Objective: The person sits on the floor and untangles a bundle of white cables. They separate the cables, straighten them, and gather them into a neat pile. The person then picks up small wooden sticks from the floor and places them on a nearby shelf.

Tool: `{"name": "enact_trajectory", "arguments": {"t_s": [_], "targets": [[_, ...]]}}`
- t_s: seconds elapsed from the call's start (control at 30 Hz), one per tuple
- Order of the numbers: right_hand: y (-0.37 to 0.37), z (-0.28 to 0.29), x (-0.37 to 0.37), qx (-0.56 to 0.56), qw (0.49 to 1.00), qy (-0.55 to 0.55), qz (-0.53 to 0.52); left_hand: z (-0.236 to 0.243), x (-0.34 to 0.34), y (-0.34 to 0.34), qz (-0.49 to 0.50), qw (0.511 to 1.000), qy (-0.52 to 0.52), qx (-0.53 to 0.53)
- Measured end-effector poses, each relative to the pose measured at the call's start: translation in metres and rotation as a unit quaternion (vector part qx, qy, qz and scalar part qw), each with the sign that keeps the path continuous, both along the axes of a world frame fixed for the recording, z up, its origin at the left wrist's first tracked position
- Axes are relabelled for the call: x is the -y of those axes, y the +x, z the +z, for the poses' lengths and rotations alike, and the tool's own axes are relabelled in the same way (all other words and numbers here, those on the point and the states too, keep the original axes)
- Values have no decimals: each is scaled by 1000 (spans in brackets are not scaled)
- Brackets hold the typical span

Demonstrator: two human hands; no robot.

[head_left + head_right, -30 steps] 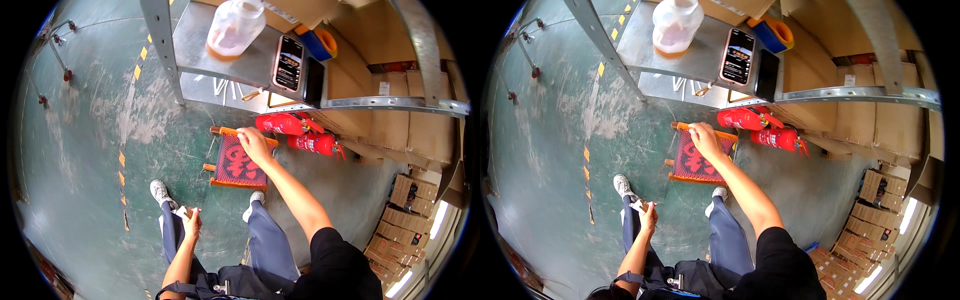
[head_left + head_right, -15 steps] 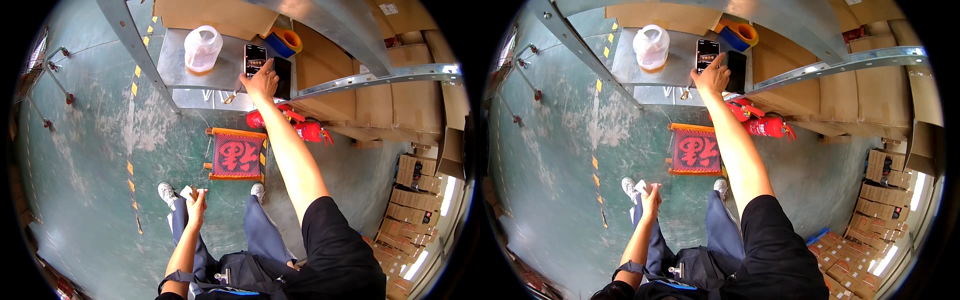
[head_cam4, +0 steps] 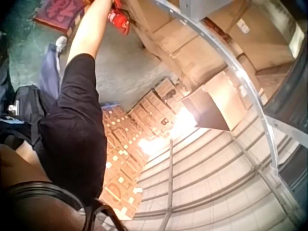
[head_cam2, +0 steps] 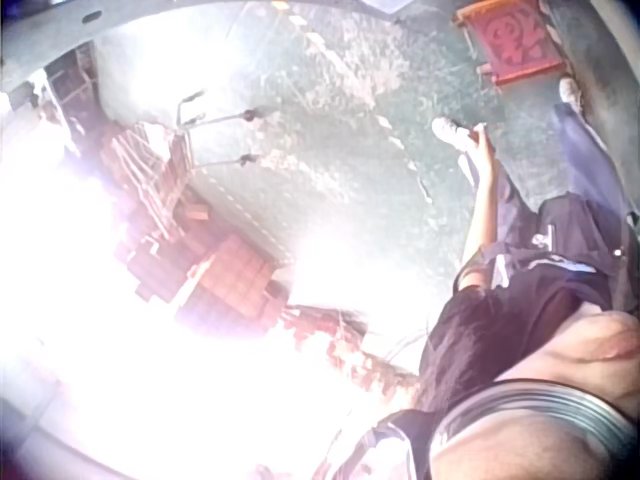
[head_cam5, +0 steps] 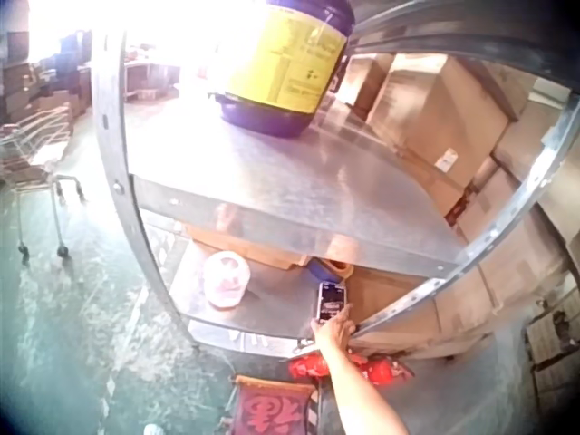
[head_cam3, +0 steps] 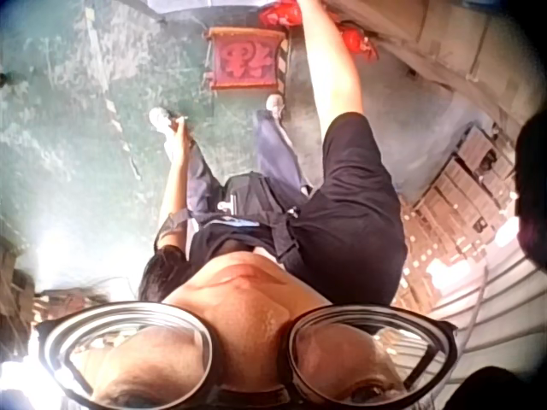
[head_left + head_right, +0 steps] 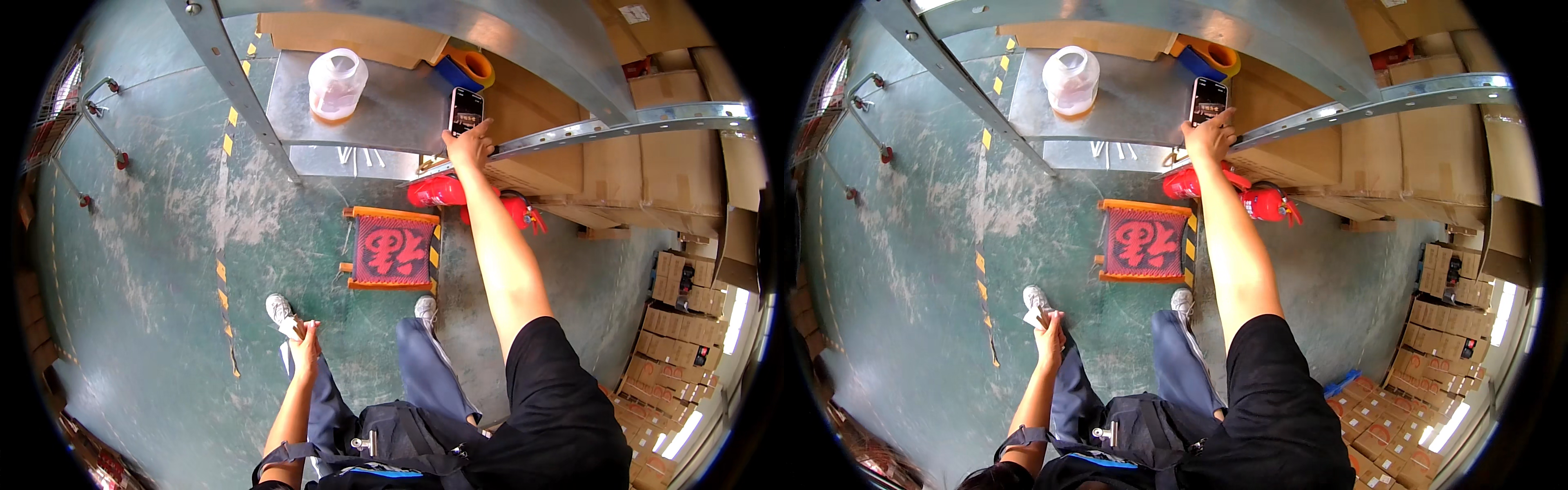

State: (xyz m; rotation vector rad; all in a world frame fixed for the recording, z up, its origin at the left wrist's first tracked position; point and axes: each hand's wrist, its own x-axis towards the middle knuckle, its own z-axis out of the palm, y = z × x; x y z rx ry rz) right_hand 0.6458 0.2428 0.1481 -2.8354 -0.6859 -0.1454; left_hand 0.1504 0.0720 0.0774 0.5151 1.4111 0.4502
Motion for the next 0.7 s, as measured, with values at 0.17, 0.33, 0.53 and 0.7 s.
{"name": "enact_trajectory", "arguments": {"t_s": [0.17,0.33,0.53,0.7], "targets": [[3,27,-11,-121,991,-49,-21,9,1,12,4,1000,0,14],[5,29,-10,-121,990,-57,-35,16,-2,32,-1,1000,8,16],[8,24,-15,-111,992,-64,-14,40,-26,59,-9,999,13,30],[1,30,1,-92,992,-3,80,59,-44,75,-2,998,37,51]]}}
